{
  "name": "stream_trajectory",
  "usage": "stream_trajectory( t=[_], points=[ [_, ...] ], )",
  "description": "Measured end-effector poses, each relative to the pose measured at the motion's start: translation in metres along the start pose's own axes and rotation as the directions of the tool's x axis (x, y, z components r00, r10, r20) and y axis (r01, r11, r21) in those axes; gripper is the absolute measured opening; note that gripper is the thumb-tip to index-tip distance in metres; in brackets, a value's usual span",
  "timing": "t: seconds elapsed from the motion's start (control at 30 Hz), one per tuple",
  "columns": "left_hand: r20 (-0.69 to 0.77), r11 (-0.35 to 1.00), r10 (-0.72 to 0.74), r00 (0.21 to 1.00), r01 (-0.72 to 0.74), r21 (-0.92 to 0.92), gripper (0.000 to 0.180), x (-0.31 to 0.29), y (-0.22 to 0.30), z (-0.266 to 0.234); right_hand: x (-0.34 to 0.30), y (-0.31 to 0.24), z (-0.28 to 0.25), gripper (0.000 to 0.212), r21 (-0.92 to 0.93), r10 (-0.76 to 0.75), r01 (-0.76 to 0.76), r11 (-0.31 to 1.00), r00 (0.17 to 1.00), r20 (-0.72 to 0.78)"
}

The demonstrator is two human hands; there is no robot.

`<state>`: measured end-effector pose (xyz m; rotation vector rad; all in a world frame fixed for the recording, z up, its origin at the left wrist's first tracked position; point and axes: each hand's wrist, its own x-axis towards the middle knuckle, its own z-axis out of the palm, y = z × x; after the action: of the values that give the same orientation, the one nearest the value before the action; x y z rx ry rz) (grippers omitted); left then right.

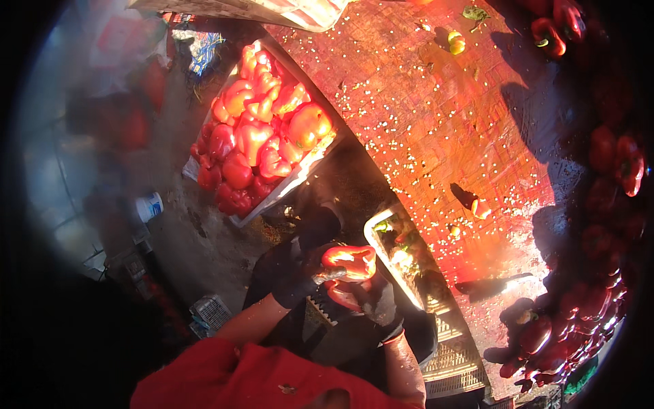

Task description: The person processes peppers by cutting off the tops, removing seeds, and placing the cleaned peppers into a bin.

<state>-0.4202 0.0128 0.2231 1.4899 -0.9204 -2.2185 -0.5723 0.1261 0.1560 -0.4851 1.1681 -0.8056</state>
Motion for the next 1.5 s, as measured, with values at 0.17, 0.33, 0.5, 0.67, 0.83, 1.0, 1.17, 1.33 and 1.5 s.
stream_trajectory(
  t=[0.17,0.33,0.5,0.67,0.83,1.0,1.17,1.33,1.5],
  points=[
    [-0.297,0.871,0.183,0.937,-0.014,0.492,0.037,-0.037,0.021,-0.049,0.050,-0.030,0.044,0.031,-0.666,0.002,0.041,0.744,0.998,0.064],
    [-0.461,0.965,0.254,0.850,-0.254,0.063,0.034,-0.005,0.092,-0.142,0.146,-0.106,0.090,0.029,-0.733,-0.218,0.367,0.573,0.930,0.295],
    [-0.184,0.270,0.959,0.217,-0.494,0.826,0.033,0.079,0.156,-0.250,0.257,-0.151,0.131,0.034,-0.856,-0.461,0.393,0.335,0.861,0.215],
    [0.059,0.044,0.897,0.438,-0.222,0.974,0.037,0.172,0.095,-0.308,0.328,-0.193,0.170,0.031,-0.910,-0.328,0.234,0.343,0.937,0.117],
    [-0.066,0.197,0.946,0.319,-0.401,0.894,0.032,0.189,0.095,-0.315,0.385,-0.216,0.207,0.029,-0.917,-0.580,0.387,0.093,0.770,0.267],
    [-0.391,0.426,0.896,0.210,-0.156,0.891,0.017,0.214,0.114,-0.337,0.460,-0.188,0.252,0.025,-0.851,-0.522,0.467,0.240,0.801,0.292],
    [-0.359,0.415,0.817,0.451,-0.026,0.910,0.007,0.230,0.102,-0.349,0.493,-0.125,0.224,0.030,-0.921,-0.644,0.389,0.006,0.707,0.294],
    [-0.313,0.333,0.806,0.502,0.052,0.941,0.011,0.246,0.099,-0.351,0.502,-0.102,0.212,0.048,-0.968,-0.432,0.249,0.018,0.875,0.218],
    [-0.227,0.223,0.845,0.485,0.067,0.972,0.033,0.255,0.075,-0.350,0.517,-0.056,0.172,0.049,-0.919,-0.258,0.391,0.045,0.894,0.367]
  ],
)
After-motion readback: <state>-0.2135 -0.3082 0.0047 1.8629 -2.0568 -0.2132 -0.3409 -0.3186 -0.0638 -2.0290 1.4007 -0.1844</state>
